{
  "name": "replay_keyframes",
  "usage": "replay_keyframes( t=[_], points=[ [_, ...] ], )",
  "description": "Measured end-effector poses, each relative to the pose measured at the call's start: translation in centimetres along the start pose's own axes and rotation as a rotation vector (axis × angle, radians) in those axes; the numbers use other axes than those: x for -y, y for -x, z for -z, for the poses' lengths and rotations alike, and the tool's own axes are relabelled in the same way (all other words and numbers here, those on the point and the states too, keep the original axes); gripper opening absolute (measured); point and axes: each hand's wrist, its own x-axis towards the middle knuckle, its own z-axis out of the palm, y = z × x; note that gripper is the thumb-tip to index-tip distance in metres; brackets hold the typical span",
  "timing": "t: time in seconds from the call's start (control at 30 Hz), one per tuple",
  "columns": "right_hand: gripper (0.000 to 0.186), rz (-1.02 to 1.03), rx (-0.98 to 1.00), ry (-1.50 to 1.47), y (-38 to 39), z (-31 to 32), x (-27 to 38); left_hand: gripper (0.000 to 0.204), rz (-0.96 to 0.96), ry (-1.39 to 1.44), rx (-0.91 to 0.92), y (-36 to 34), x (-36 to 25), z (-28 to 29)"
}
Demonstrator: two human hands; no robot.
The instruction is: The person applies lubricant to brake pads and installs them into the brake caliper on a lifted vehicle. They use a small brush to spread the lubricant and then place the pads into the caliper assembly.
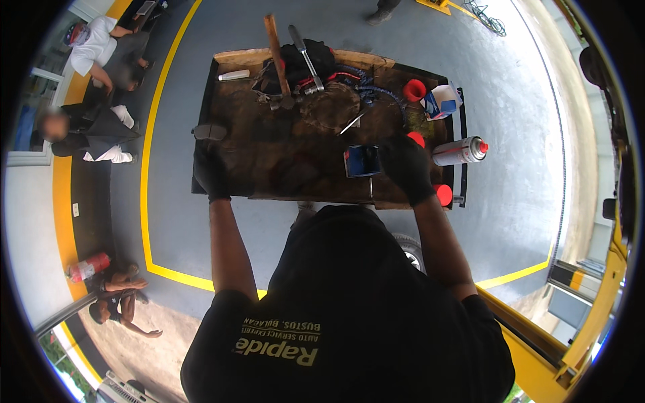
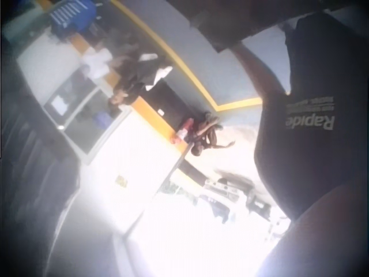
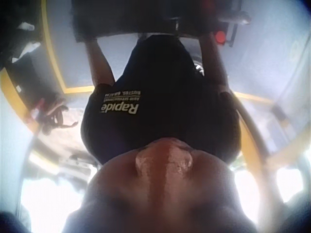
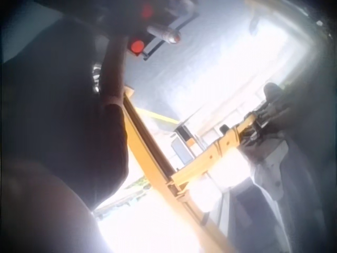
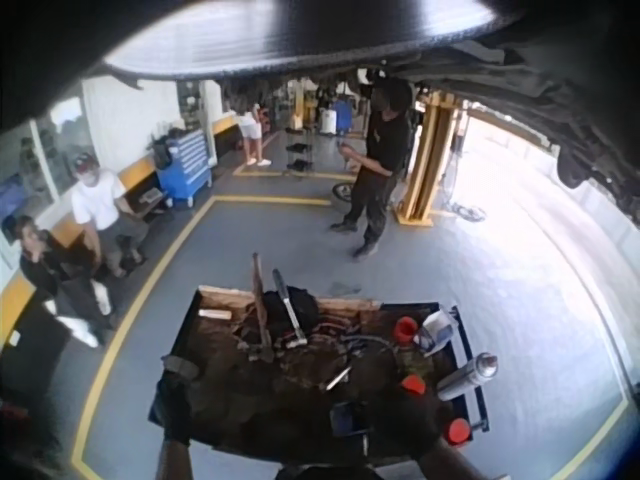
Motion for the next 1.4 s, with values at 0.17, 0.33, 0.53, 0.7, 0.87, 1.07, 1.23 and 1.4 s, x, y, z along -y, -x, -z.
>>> replay_keyframes(
  t=[0.17, 0.33, 0.53, 0.7, 0.87, 1.07, 1.23, 1.4],
  points=[
    [0.011, -0.020, -0.114, -0.086, 1.1, 1.4, -2.6, 0.024, -0.030, 0.616, 0.173, 5.4, 0.9, -5.4],
    [0.011, -0.105, 0.015, -0.191, 5.2, -1.8, -8.6, 0.043, 0.488, 1.474, 0.786, 11.2, -11.6, -2.6],
    [0.015, -0.694, -0.167, -1.341, 7.6, 2.5, -4.1, 0.059, -0.036, 0.697, 1.070, 12.1, -25.7, 2.9],
    [0.013, -0.556, -0.223, -1.226, 9.0, 7.0, -3.2, 0.059, 0.062, 1.032, 1.202, 13.5, -29.2, 3.9],
    [0.011, -0.512, -0.397, -1.124, 8.7, 11.1, -1.5, 0.055, -0.109, 1.018, 1.111, 13.7, -31.6, 4.9],
    [0.009, -0.595, -0.423, -1.222, 7.8, 11.6, -0.5, 0.046, -0.617, 0.582, 0.767, 13.1, -32.0, 5.4],
    [0.010, -0.593, -0.415, -1.334, 7.1, 11.4, 0.4, 0.044, -0.770, 0.524, 0.618, 13.2, -32.6, 5.6],
    [0.011, -0.635, -0.406, -1.342, 6.2, 12.0, 0.8, 0.042, -0.812, 0.539, 0.578, 12.9, -32.6, 5.3]
  ],
)
